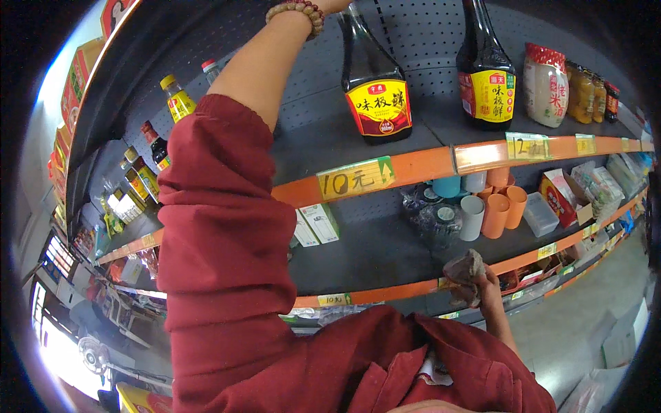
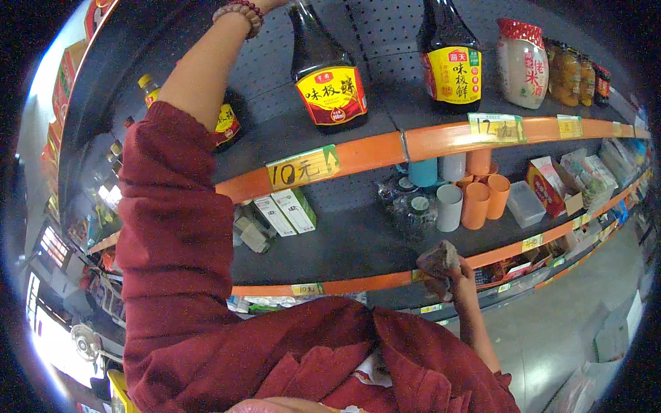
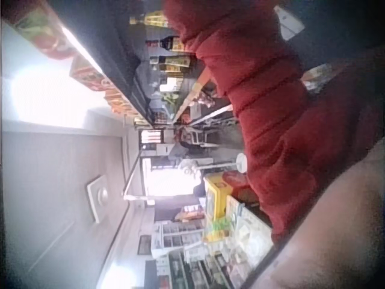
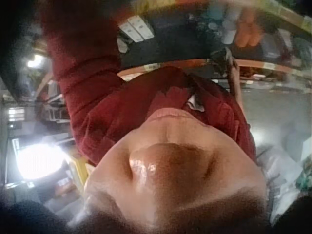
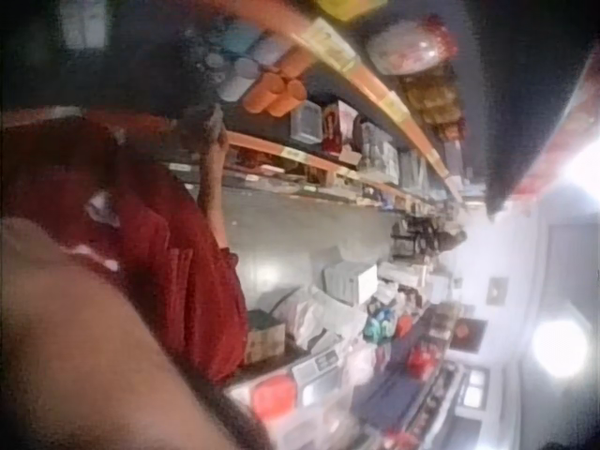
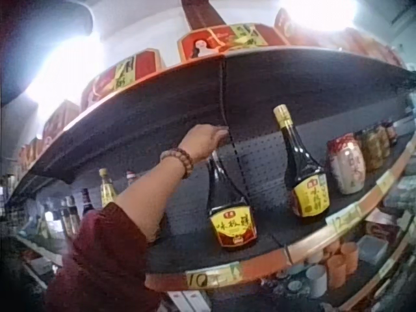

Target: The person wipes a store shelf with a cloth, then rearranges mugs, plastic containers, and bottles of sauces on the shelf. The person continues wiping the shelf surface and repositioning items to organize the display.

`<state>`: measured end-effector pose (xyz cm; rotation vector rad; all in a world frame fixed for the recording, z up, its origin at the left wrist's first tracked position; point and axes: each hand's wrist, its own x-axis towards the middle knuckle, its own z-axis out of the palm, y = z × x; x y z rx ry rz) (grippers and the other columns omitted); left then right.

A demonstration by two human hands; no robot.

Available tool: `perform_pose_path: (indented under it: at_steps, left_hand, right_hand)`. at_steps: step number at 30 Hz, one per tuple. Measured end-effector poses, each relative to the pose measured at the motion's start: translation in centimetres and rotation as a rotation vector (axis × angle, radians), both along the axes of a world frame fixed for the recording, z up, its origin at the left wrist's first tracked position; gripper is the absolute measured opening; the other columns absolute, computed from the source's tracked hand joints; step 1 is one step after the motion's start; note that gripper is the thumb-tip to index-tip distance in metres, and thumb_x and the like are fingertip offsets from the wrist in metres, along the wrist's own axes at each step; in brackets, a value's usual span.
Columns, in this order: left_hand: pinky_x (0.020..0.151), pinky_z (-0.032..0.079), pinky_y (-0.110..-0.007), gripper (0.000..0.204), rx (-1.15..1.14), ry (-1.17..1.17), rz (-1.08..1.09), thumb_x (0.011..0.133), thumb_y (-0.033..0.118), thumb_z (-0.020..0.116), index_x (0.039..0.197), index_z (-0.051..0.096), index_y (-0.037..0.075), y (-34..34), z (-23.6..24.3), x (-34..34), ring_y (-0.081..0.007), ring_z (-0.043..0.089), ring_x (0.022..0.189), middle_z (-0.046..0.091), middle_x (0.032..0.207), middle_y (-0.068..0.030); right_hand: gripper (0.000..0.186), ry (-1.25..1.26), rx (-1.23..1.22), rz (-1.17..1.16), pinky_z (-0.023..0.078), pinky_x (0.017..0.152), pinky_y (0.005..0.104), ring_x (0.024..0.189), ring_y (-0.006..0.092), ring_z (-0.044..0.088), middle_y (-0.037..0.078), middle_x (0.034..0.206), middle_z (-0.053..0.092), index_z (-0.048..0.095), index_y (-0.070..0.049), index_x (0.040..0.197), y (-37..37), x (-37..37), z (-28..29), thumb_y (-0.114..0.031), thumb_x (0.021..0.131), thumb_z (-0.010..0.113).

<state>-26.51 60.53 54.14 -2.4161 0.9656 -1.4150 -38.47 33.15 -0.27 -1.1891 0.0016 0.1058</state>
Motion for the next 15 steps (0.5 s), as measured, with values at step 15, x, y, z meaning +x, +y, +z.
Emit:
perform_pose_path:
  at_steps: [15]
  left_hand:
    - [0.099,0.03,-0.032,0.077,-1.018,0.156,-0.515,0.083,0.036,0.056,0.137,0.016,-0.002,1.1,-7.8,-2.6,-0.0285,0.043,0.116,0.04,0.128,-0.0228]
  right_hand:
    - [0.047,0.038,-0.084,0.106,0.043,0.086,0.0313,0.099,0.0214,0.055,0.01,0.107,0.057,0.048,-0.001,0.118,-1.2,0.7,0.9,-0.012,0.074,0.054]
